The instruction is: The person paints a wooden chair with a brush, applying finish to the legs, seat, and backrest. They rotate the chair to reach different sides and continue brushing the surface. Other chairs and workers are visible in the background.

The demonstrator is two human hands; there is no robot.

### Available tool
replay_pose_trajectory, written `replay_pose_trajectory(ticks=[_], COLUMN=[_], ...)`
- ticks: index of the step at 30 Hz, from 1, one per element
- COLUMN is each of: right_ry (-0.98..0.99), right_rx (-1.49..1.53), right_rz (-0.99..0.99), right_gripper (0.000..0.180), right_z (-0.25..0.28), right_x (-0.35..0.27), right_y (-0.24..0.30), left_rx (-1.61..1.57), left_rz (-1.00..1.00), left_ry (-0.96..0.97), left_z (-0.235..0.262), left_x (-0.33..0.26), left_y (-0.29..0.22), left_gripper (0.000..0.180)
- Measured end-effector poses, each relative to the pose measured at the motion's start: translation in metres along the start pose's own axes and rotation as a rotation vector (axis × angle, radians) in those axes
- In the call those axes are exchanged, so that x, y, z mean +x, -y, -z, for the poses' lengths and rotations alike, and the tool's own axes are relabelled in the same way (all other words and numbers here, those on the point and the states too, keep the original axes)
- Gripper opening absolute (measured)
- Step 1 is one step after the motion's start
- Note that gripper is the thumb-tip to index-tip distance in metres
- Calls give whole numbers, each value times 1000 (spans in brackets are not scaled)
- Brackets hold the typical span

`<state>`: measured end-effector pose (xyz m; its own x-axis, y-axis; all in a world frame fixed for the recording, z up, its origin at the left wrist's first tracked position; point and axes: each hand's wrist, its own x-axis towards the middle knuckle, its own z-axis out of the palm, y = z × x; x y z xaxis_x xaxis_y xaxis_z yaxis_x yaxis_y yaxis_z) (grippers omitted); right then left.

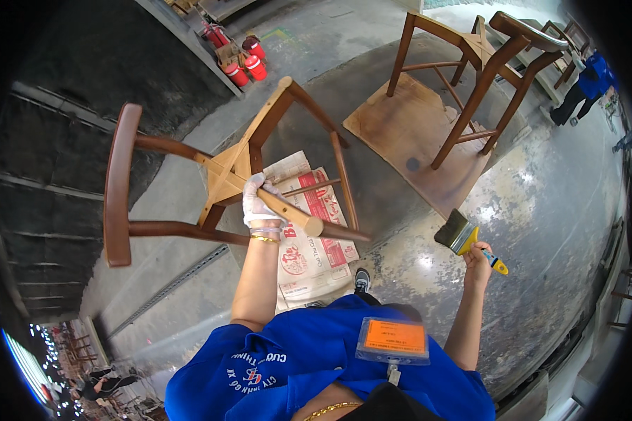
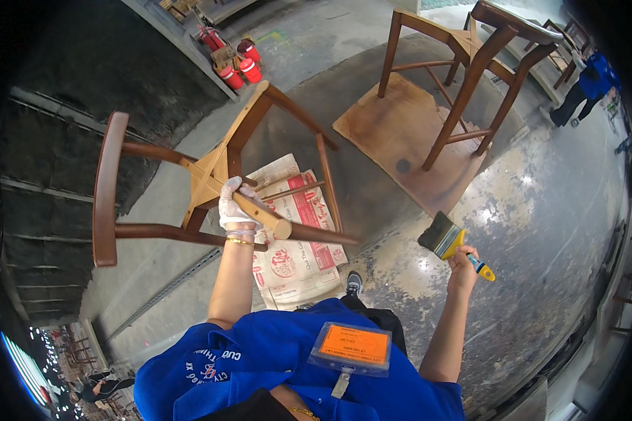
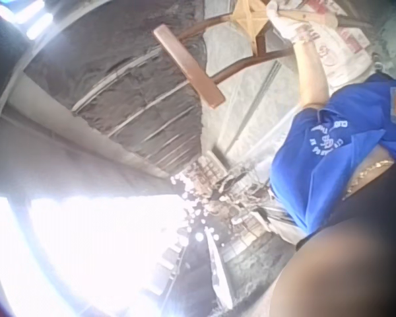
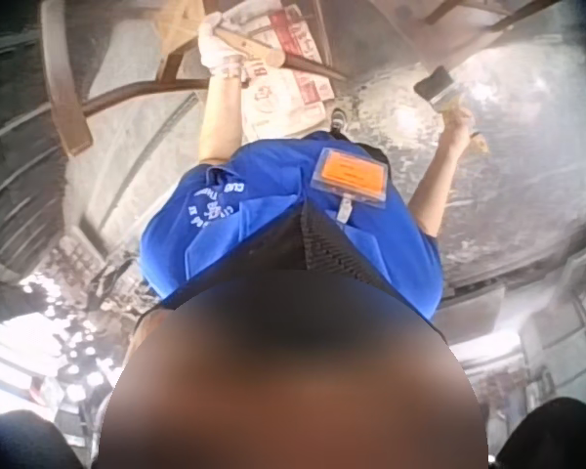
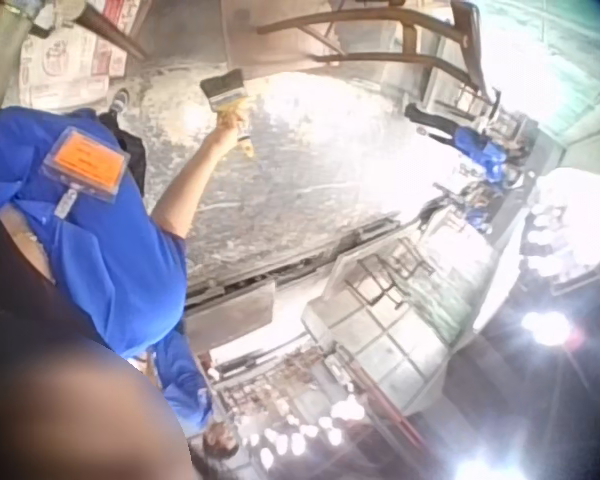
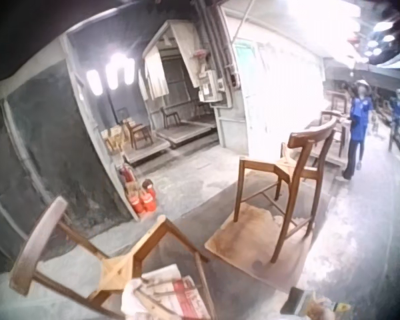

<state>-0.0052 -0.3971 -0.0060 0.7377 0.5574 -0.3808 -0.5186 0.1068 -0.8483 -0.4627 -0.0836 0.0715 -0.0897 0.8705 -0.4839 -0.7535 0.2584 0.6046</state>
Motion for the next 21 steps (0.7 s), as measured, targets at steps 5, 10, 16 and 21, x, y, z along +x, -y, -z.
replay_pose_trajectory(ticks=[5,10,16,21], right_ry=[-39,12,41,20], right_rx=[-33,-76,-78,-226], right_rz=[-25,-57,-124,-158], right_gripper=[16,16,17,16], right_z=[-6,-28,-40,-39], right_x=[4,4,-10,-32], right_y=[-13,-31,-62,-84], left_rx=[-63,144,496,695], left_rz=[-84,36,151,-325], left_ry=[41,269,-127,-531], left_z=[-24,0,122,160], left_x=[7,-3,-59,-109], left_y=[33,23,-28,-83], left_gripper=[26,50,56,53])
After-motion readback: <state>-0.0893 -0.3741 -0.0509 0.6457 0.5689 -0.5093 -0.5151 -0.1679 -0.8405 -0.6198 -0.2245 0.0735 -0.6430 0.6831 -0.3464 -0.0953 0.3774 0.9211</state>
